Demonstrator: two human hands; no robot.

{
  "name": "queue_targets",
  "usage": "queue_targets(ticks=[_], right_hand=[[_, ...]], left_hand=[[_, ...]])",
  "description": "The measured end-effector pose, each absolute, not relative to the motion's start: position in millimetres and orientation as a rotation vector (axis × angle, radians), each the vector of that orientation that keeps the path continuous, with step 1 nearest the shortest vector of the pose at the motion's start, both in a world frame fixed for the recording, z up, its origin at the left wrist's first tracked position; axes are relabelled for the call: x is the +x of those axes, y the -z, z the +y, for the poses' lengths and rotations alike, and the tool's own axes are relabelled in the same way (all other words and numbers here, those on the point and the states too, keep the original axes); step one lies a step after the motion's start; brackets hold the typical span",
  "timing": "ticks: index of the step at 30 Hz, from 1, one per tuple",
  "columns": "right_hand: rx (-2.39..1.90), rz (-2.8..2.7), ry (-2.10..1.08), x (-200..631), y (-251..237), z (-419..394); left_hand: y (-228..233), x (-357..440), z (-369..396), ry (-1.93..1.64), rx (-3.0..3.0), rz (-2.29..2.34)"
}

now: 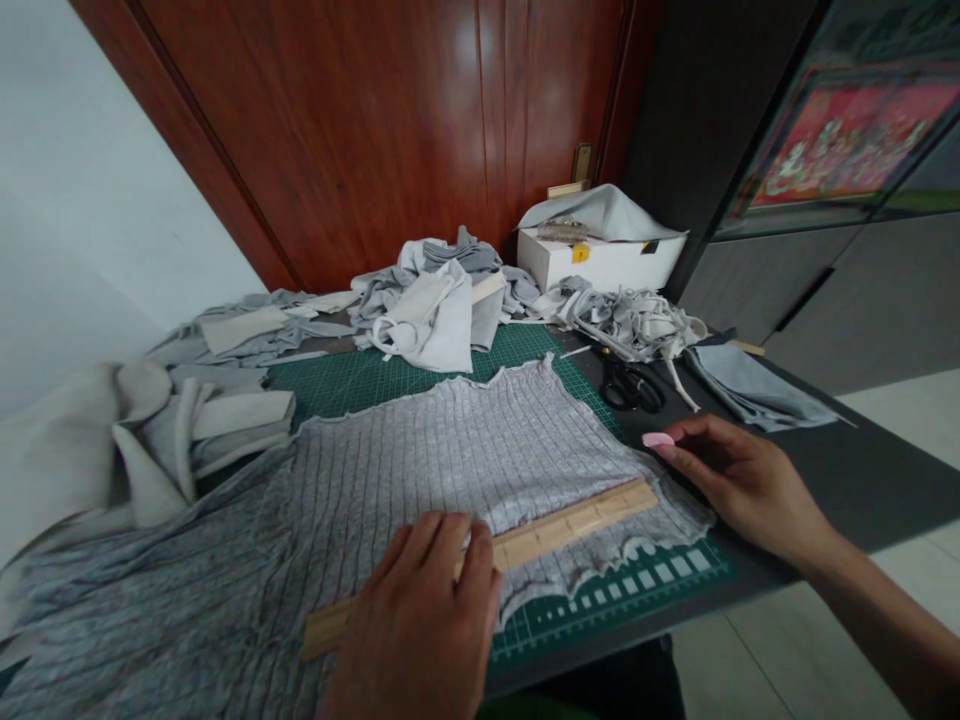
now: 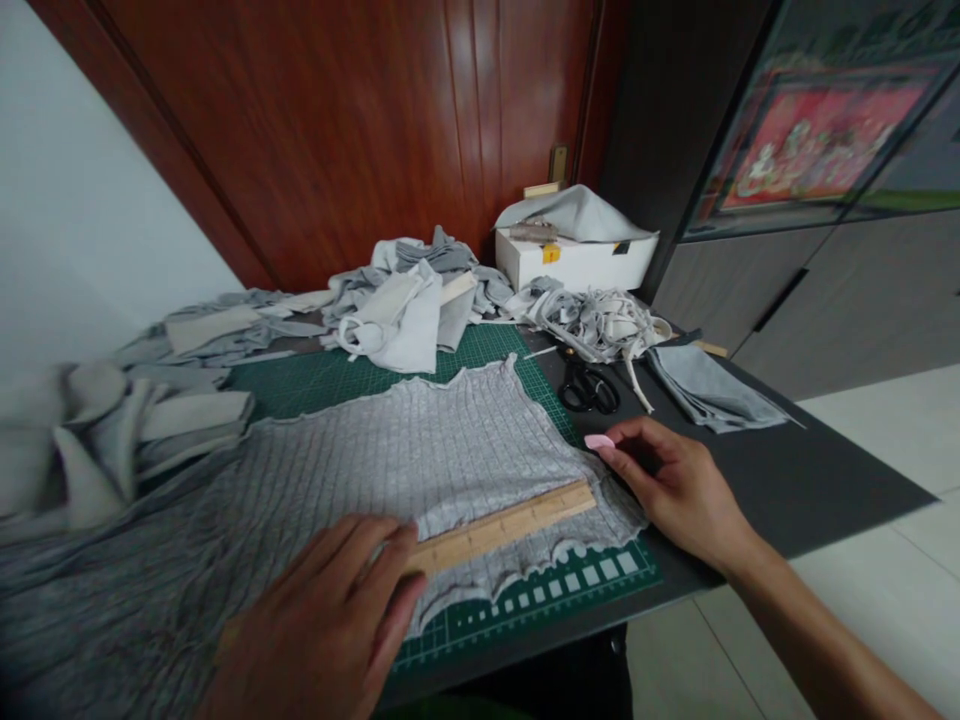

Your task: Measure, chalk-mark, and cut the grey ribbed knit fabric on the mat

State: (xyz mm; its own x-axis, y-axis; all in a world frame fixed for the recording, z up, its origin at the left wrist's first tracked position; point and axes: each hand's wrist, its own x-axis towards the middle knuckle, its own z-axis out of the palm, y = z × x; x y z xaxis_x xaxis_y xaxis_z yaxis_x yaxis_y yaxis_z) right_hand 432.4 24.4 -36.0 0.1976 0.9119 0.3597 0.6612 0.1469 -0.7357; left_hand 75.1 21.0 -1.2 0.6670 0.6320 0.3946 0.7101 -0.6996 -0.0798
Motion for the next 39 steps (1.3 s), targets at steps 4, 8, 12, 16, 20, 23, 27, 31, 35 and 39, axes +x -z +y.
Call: queue_targets(ticks=[4,8,12,16,20,23,27,31,35,39], right_hand=[[-1.595,-1.558,-0.376,433,38,26],[-1.564,-1.544,-0.426,434,39,26],[-1.545,-1.508,-0.468,433,39,27],[-1.533,-1.507,-0.481,431,38,28],[-1.535,-1.545,-0.481,430,31,39],[-1.569,-1.62,-0.419,428,20,65],[-1.656,-1.75,-0.307,422,4,125],[-1.754,-1.785,-0.24,406,-6,193],[-1.879,-1.841,-0.193,379,-5,240],[-1.954,-1.926,-0.166,358,-5,256]], left_hand=[[-4,70,30,0.368,-2.749,-1.048],[-3,68,38,0.308,-2.759,-0.849],[-1,61,43,0.281,-2.71,-0.674],[-1,58,49,0.247,-2.697,-0.678],[-7,58,53,0.312,-2.718,-0.69],[-17,50,59,0.354,-2.671,-0.707],[-33,25,88,0.418,-2.582,-0.836],[-47,-5,147,0.373,-2.455,-1.056],[-49,-23,214,0.306,-2.342,-1.28],[-42,-30,257,0.225,-2.324,-1.369]])
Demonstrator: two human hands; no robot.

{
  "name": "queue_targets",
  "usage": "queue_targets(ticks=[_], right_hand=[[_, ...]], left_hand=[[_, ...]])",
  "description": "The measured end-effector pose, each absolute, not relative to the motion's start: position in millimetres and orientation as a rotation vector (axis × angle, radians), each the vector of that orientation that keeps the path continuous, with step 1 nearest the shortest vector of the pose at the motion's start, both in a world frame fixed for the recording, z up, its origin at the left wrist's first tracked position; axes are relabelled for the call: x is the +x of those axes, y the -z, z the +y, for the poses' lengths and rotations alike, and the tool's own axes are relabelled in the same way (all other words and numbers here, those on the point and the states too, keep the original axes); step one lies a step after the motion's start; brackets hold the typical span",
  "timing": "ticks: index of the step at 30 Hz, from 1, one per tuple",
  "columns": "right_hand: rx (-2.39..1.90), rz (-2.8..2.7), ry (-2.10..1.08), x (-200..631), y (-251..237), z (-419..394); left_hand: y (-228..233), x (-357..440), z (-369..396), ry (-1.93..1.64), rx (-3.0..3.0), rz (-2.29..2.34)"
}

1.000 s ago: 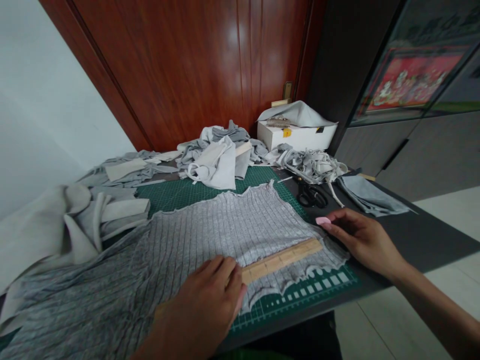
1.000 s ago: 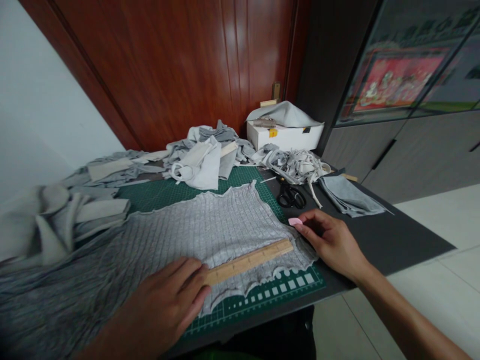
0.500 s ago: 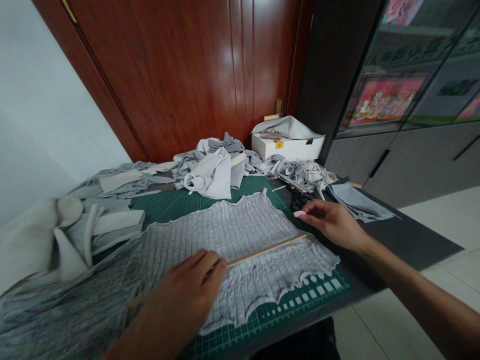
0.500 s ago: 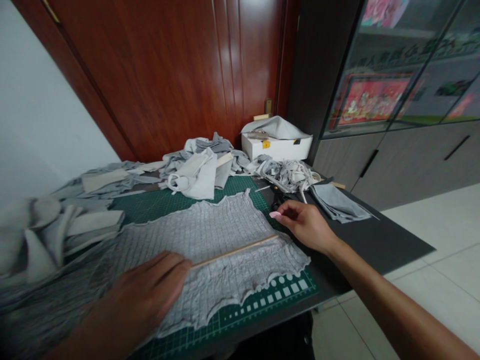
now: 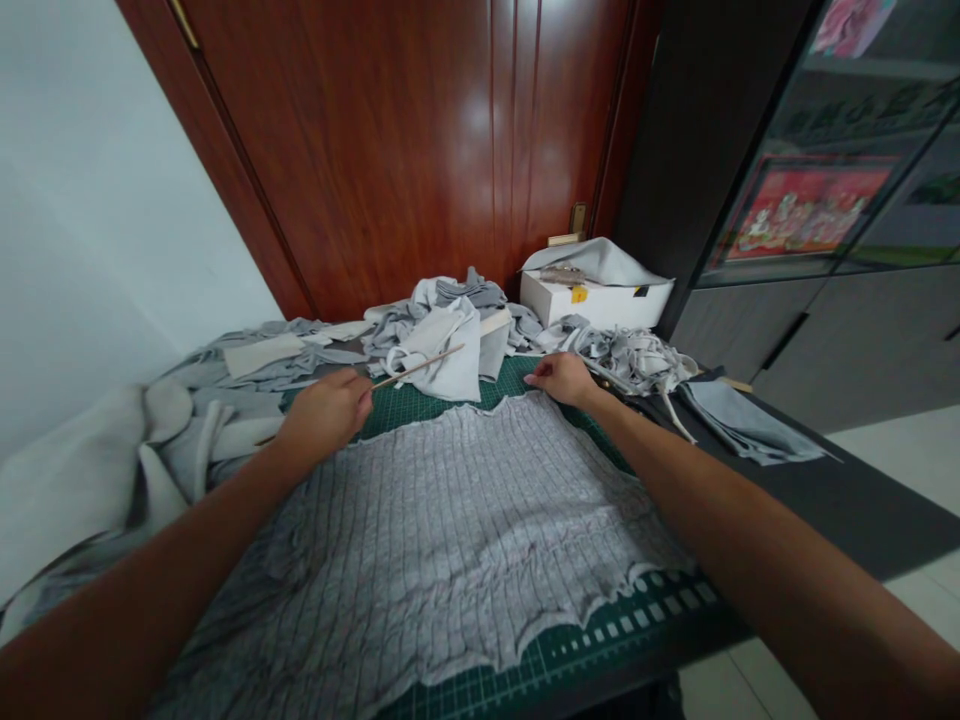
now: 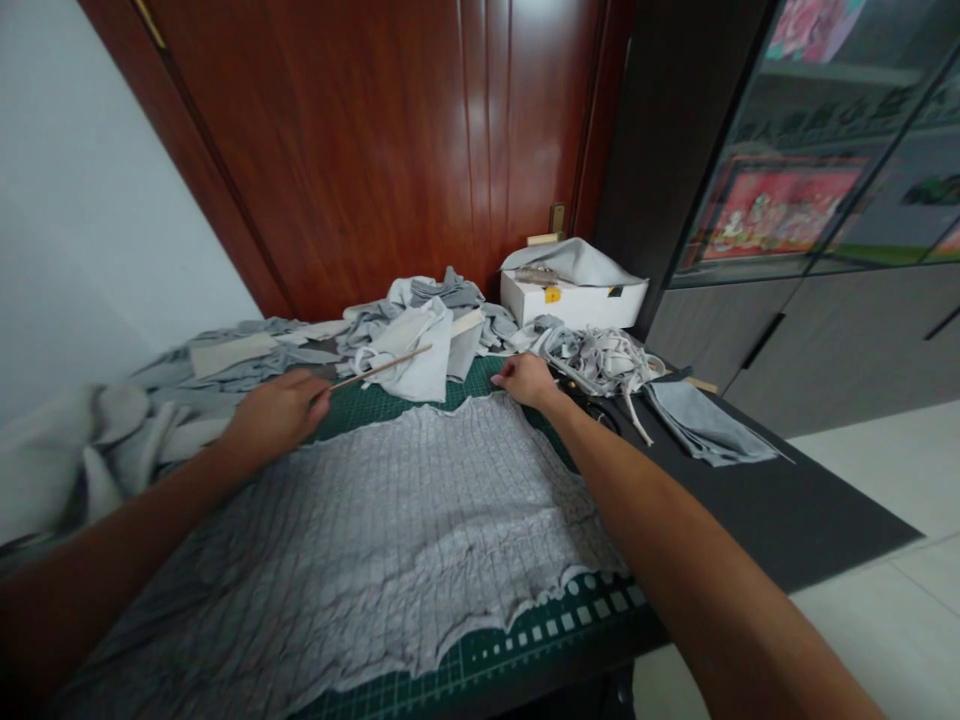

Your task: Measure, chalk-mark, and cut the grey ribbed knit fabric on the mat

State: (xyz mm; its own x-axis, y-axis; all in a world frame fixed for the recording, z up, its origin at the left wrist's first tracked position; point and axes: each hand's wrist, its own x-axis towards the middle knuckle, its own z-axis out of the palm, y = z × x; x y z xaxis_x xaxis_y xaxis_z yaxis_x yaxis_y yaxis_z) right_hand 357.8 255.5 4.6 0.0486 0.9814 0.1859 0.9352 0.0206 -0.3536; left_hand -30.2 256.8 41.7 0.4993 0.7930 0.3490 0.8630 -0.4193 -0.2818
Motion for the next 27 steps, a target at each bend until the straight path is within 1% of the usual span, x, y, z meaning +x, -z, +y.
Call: queue_targets(ticks=[4,8,13,17,22,27], right_hand=[[-2.024,-1.997,-0.117,364,-19,242],[-2.17,-2.081,-0.072,396,-38,205],[-2.391,-2.119,-0.11,423,-41,159],[-2.473,-2.104,-0.106,421,-37,143],[-2.526,-2.07,-0.111,411,-40,141],[-2.585,-2.036,-0.141,403,-42,145]], left_hand=[[-33,-30,270,0.154,-2.343,-1.412],[-29,-29,269,0.12,-2.343,-1.47],[-39,-13,253,0.147,-2.335,-1.519],[-56,33,216,0.238,-2.359,-1.583],[-54,109,159,0.019,-2.647,-1.581],[-44,152,146,-0.153,-2.759,-1.634]])
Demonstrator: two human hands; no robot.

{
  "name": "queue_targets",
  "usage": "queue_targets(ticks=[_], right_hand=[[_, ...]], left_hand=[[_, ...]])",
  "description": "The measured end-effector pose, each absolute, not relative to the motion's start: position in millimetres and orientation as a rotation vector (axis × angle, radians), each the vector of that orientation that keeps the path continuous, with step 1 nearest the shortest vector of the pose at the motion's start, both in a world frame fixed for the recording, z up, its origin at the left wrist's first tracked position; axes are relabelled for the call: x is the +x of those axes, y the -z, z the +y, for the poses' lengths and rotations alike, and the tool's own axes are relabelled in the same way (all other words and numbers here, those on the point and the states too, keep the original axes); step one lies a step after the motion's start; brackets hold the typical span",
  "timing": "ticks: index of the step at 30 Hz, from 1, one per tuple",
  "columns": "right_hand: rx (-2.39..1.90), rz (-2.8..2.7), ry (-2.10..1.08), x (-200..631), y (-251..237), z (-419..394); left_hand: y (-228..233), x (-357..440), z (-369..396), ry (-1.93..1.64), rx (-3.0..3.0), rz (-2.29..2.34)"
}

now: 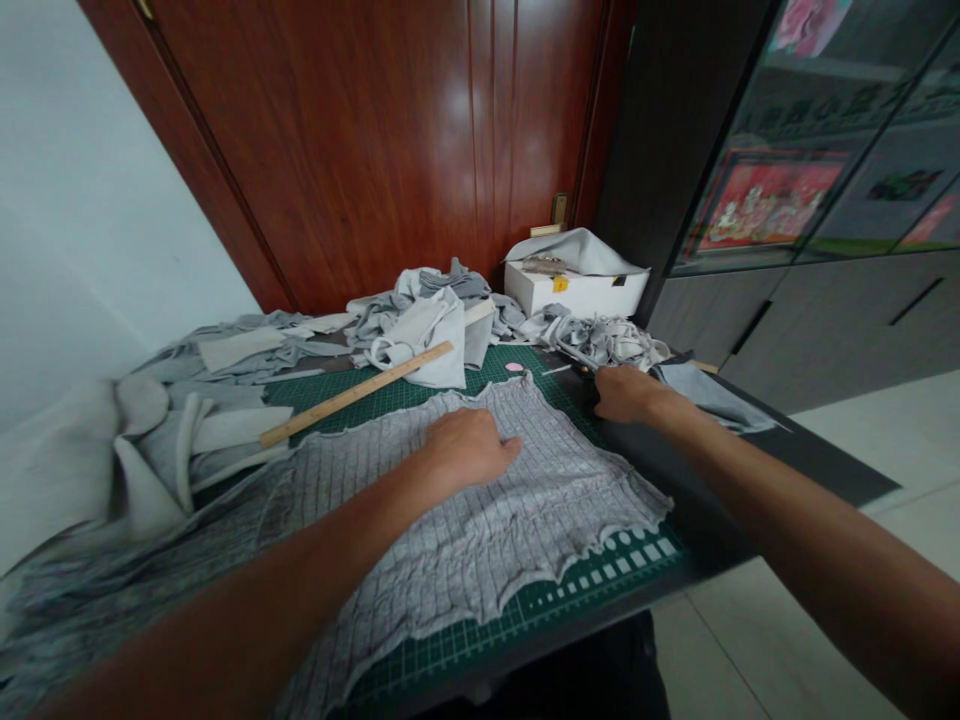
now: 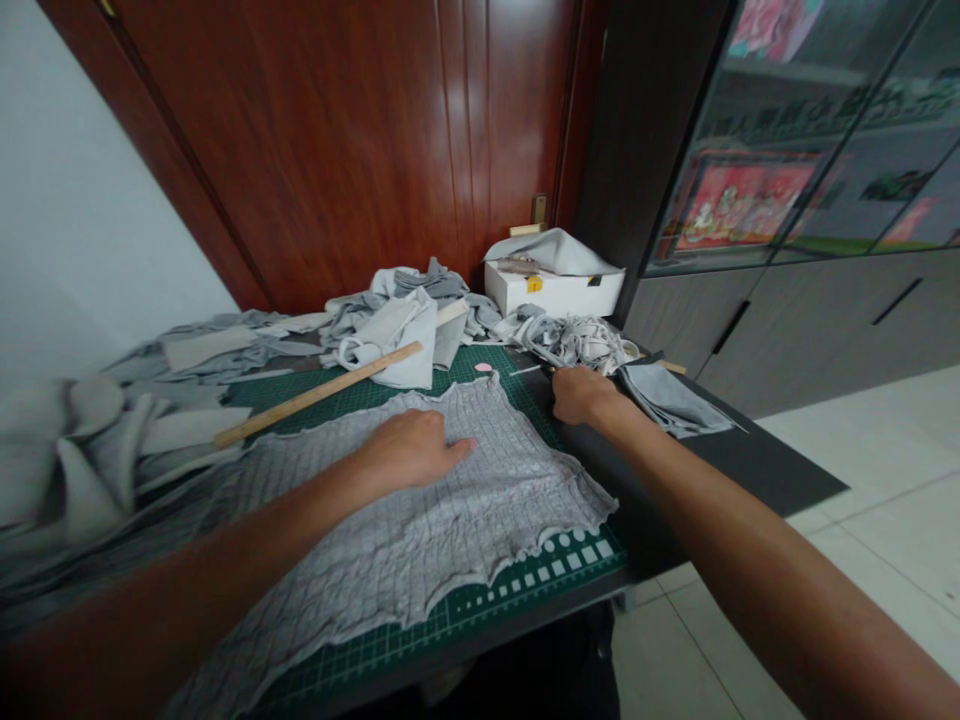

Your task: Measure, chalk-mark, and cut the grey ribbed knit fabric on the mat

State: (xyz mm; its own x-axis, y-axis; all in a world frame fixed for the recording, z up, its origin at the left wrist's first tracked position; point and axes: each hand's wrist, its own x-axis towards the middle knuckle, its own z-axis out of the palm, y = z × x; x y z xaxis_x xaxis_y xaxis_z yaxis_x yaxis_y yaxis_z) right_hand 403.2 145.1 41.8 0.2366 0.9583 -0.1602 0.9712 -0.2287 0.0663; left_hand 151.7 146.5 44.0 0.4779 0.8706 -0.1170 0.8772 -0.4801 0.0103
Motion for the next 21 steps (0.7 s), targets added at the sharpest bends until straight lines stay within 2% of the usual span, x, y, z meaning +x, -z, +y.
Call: queue_targets(ticks=[15,21], right_hand=[[2.532,1.933,0.251,416,-34,158],[2.749,2.027,0.562,425,-31,151]], left_hand=[[-49,195,149,0.332,2.514,1.399],[-41,184,156,0.248,2.514,1.372]])
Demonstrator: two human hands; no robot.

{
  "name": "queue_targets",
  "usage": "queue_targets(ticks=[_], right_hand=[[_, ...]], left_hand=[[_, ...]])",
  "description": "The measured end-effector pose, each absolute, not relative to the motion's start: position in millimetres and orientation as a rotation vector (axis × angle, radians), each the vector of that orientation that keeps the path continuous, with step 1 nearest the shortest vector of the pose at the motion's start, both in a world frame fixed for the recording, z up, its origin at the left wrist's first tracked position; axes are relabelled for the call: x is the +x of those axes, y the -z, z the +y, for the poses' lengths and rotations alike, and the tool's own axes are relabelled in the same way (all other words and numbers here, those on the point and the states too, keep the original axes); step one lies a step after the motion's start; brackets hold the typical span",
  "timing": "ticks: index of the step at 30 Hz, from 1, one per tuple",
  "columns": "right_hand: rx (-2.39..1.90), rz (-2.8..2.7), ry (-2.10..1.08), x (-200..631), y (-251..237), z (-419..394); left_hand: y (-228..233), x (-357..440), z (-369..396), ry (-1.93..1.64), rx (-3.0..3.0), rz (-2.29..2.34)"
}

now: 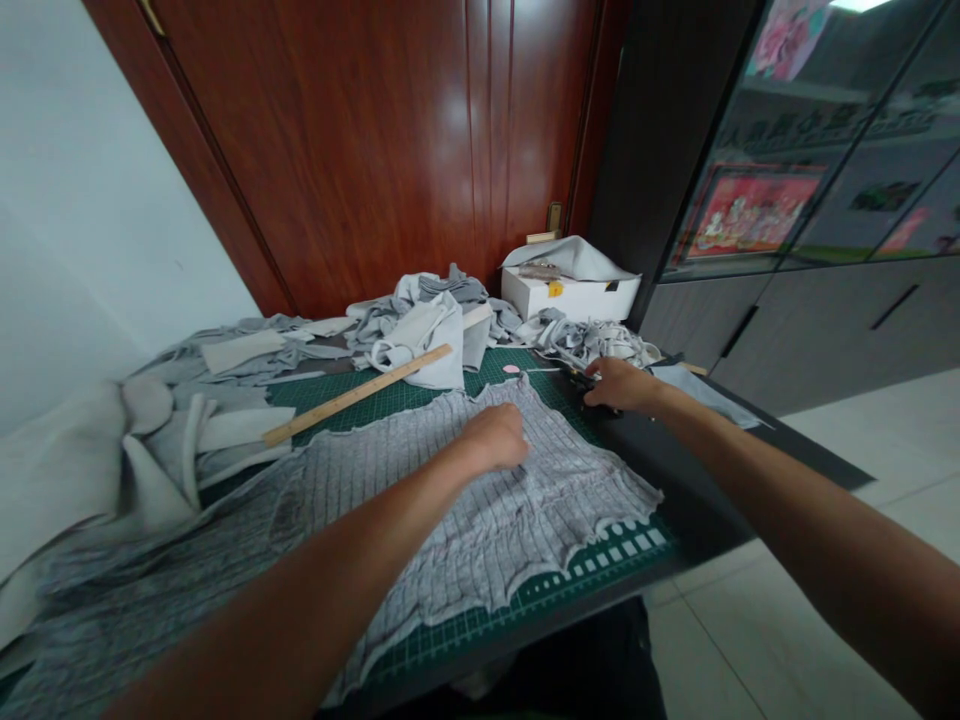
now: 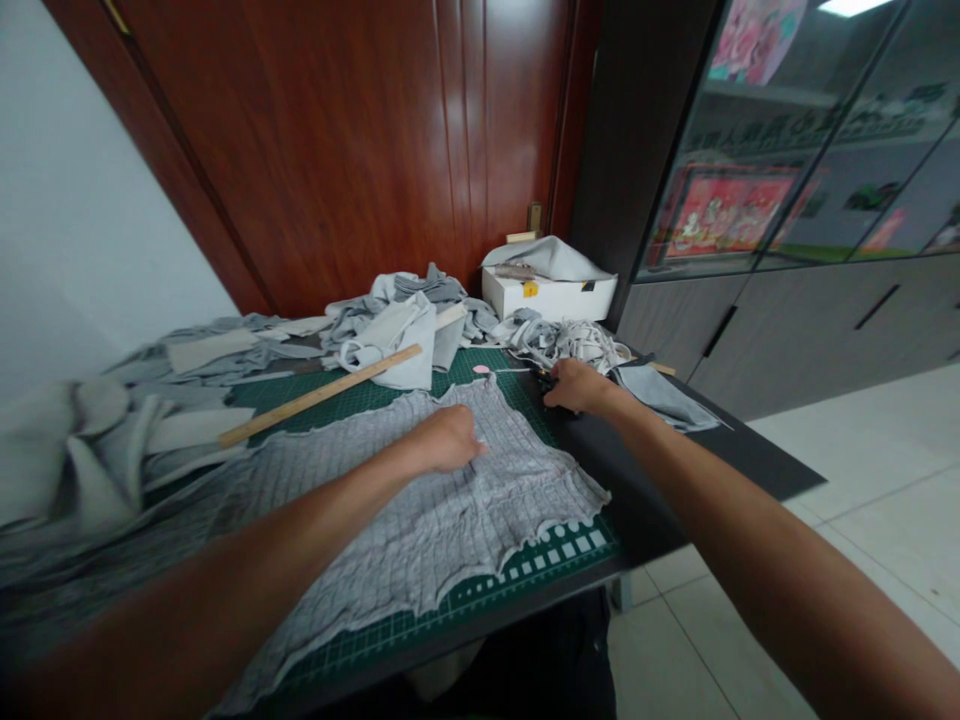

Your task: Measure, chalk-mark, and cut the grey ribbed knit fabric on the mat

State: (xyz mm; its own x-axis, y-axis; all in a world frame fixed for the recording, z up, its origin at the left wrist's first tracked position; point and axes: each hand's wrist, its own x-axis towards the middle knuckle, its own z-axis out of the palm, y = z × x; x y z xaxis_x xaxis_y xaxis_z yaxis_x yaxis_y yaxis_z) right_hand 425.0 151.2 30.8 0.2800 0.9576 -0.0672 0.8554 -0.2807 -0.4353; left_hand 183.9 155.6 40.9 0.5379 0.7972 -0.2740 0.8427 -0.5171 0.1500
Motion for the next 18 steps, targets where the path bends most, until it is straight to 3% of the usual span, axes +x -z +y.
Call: queue_targets(ticks=[6,9,18], right_hand=[[-1.961,-1.404,-0.782,433,-18,136],[-1.832,-1.301,-0.908,438,-13,129],[-1.554,-1.086,-1.176,439,-12,121]], left_hand=[[-47,168,98,-0.161,2.68,1.279],[-33,157,55,-0.389,2.859,0.856],[9,126,53,-0.376,2.919,0.603]])
